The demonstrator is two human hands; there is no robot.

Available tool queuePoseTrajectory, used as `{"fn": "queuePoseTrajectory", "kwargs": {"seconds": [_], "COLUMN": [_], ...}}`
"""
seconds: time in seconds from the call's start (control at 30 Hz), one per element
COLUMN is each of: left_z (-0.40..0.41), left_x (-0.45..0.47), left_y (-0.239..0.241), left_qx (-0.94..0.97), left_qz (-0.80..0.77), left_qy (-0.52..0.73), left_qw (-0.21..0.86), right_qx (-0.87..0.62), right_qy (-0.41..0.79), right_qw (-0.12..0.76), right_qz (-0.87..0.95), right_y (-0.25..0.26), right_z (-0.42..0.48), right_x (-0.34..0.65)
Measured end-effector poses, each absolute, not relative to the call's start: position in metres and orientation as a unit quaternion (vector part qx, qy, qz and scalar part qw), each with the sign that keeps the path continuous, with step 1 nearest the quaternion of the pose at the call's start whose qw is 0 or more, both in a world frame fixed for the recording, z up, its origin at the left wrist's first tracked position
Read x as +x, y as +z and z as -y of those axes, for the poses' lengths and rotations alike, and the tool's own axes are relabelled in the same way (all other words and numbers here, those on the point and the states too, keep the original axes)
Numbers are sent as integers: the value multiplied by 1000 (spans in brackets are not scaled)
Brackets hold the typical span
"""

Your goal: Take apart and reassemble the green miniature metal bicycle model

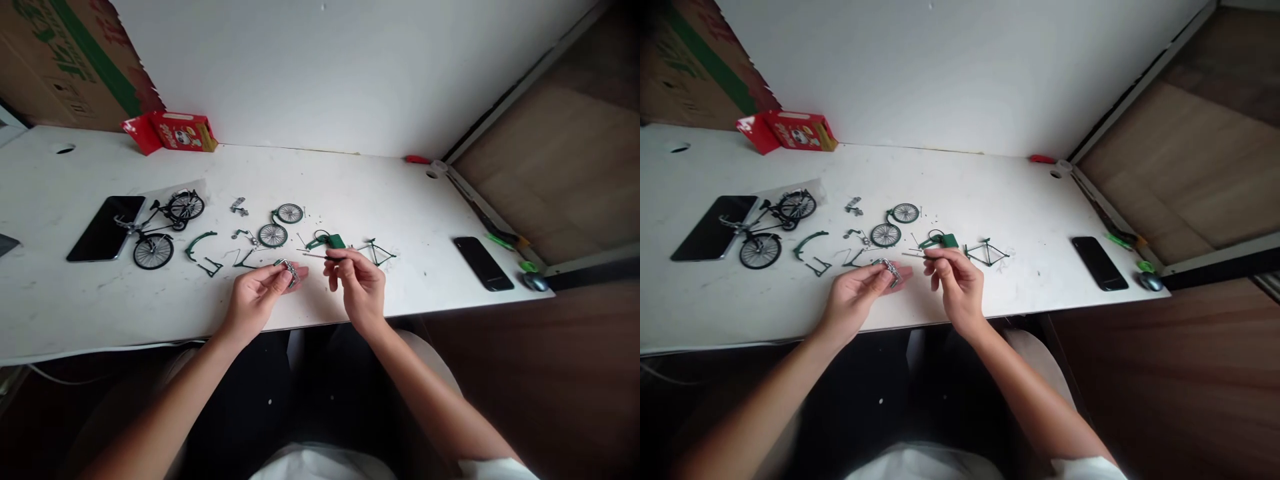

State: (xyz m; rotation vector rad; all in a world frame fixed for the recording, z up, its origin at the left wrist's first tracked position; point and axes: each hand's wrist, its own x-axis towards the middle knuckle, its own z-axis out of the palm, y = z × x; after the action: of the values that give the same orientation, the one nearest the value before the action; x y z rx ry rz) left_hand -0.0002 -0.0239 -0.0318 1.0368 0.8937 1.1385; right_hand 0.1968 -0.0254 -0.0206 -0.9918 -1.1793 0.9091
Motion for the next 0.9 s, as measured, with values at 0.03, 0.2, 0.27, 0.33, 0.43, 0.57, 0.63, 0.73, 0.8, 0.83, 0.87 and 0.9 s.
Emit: {"fn": "queuePoseTrajectory", "kwargs": {"seconds": [0.03, 0.2, 0.27, 0.33, 0.43, 0.57, 0.63, 0.73, 0.8, 0.83, 0.87, 0.9], "left_z": [24, 24, 24, 24, 26, 28, 29, 29, 28, 28, 28, 27], "left_x": [-1, -1, 0, 1, 1, 1, 0, 0, 0, 0, 0, 0], "left_y": [-32, -30, -27, -25, -24, -28, -29, -29, -28, -28, -28, -27], "left_qx": [460, 481, 478, 480, 492, 499, 500, 504, 507, 508, 508, 508], "left_qz": [-389, -407, -419, -428, -434, -436, -434, -422, -410, -406, -403, -401], "left_qy": [495, 494, 501, 502, 496, 487, 486, 495, 503, 507, 511, 514], "left_qw": [626, 599, 588, 578, 569, 569, 571, 569, 568, 566, 565, 563], "right_qx": [-420, -410, -422, -432, -445, -457, -456, -454, -450, -447, -443, -439], "right_qy": [409, 391, 379, 374, 361, 345, 343, 345, 347, 347, 348, 348], "right_qw": [628, 649, 645, 636, 632, 625, 623, 624, 627, 628, 628, 627], "right_qz": [512, 508, 513, 518, 521, 530, 535, 534, 533, 534, 537, 541], "right_y": [-24, -40, -43, -44, -43, -41, -41, -40, -40, -41, -41, -41], "right_z": [29, 42, 44, 45, 46, 47, 47, 46, 46, 45, 45, 45], "right_x": [196, 191, 191, 191, 193, 193, 193, 193, 193, 193, 193, 194]}}
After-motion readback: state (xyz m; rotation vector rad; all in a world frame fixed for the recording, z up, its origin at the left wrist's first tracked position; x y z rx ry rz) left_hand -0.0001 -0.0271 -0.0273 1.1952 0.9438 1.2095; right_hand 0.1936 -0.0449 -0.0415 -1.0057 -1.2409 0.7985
